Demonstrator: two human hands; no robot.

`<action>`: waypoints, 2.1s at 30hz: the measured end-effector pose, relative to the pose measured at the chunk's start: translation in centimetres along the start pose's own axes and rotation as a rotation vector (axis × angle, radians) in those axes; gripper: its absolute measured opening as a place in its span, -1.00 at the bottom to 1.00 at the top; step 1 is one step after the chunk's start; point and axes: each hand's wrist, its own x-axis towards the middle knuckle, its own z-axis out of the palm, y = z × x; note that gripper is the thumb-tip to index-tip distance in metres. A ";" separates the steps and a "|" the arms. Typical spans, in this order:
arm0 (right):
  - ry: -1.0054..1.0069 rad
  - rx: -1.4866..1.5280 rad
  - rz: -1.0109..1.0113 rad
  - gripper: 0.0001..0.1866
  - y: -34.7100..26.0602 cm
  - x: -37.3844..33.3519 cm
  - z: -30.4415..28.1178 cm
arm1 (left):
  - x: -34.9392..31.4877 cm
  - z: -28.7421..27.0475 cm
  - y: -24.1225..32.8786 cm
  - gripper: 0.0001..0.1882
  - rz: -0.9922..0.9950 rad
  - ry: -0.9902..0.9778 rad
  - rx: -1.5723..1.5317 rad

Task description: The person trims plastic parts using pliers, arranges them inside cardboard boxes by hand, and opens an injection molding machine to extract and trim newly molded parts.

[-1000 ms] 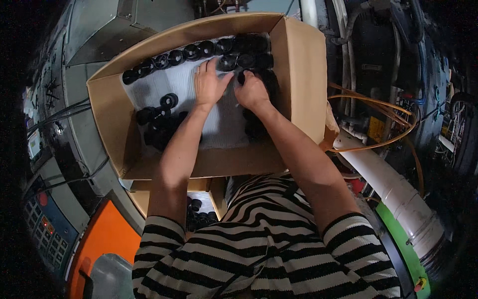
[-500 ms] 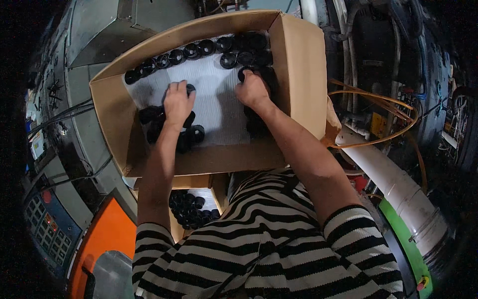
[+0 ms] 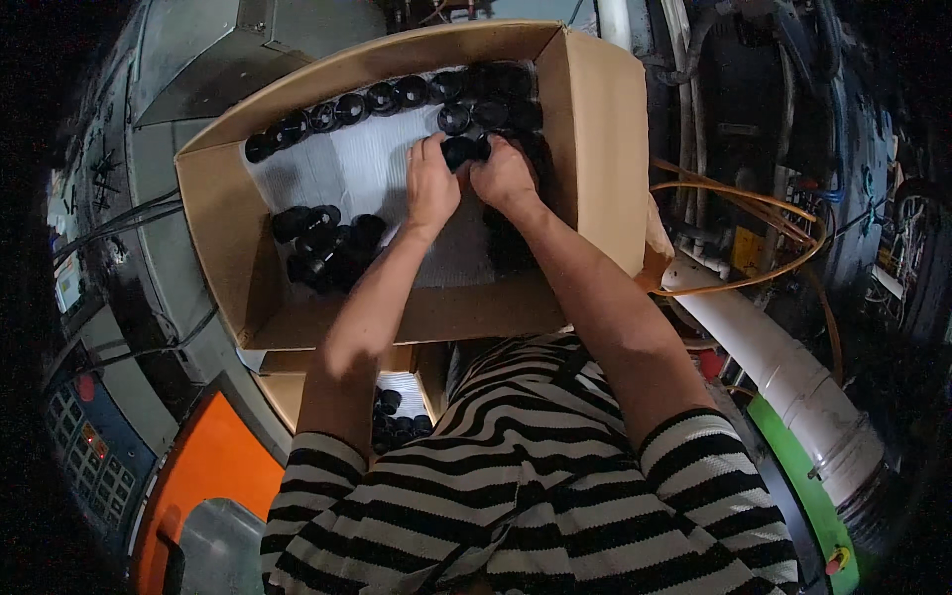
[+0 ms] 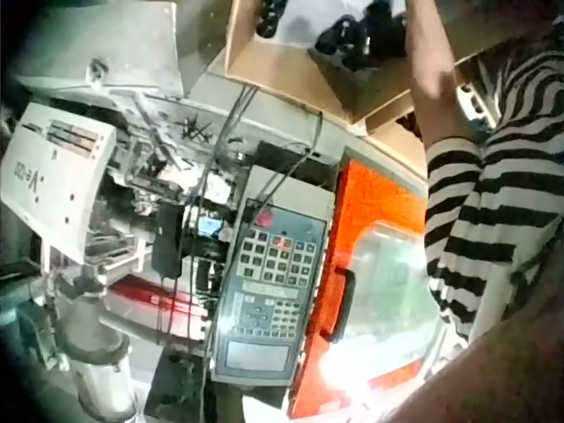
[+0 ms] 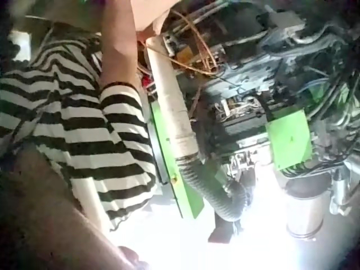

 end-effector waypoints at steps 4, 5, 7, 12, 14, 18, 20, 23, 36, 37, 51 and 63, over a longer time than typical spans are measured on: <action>-0.011 0.013 0.035 -0.43 -0.3 -0.4 -0.4 | -0.6 1.1 -0.4 -0.49 0.006 0.094 0.043; -0.001 0.011 0.024 -0.43 -0.2 -0.5 -0.4 | -0.7 1.2 -0.6 -0.49 0.006 0.096 0.042; 0.007 0.008 0.013 -0.44 -0.2 -0.5 -0.5 | -1.1 1.2 -0.7 -0.47 -0.091 -0.012 0.079; -0.018 -0.013 0.017 -0.45 0.0 -0.6 -0.4 | -0.9 1.9 0.0 -0.50 -0.205 -0.109 0.219; -0.020 -0.031 -0.012 -0.47 0.0 -0.7 0.2 | -0.7 2.3 -0.5 -0.52 -0.202 -0.085 0.226; 0.136 -0.063 -0.151 -0.56 0.9 -1.4 1.1 | -0.9 0.9 -1.5 -0.58 -0.174 -0.106 0.247; 0.095 -0.060 -0.189 -0.59 0.7 -2.6 1.0 | -1.1 -2.1 -1.0 -0.62 -0.142 -0.250 0.249; 0.015 -0.053 -0.278 -0.65 -0.3 -4.9 1.4 | -1.7 -8.1 -2.5 -0.61 -0.160 -0.532 0.530; -0.568 -0.434 -0.565 -0.48 -2.8 -9.7 14.7 | -6.2 -13.9 -8.7 -0.70 -0.049 -0.628 0.549; -0.545 -0.414 -0.585 -0.47 -3.1 -9.7 14.5 | -6.1 -13.8 -8.4 -0.69 -0.014 -0.594 0.577; -0.365 -0.111 -0.008 -0.49 0.3 -8.9 22.5 | -1.5 -9.4 -7.0 -0.72 -0.203 -0.224 0.435; -0.531 -0.059 -0.553 -0.52 -1.8 -12.6 8.1 | -1.5 -1.7 -1.9 -0.70 -0.408 -0.352 0.146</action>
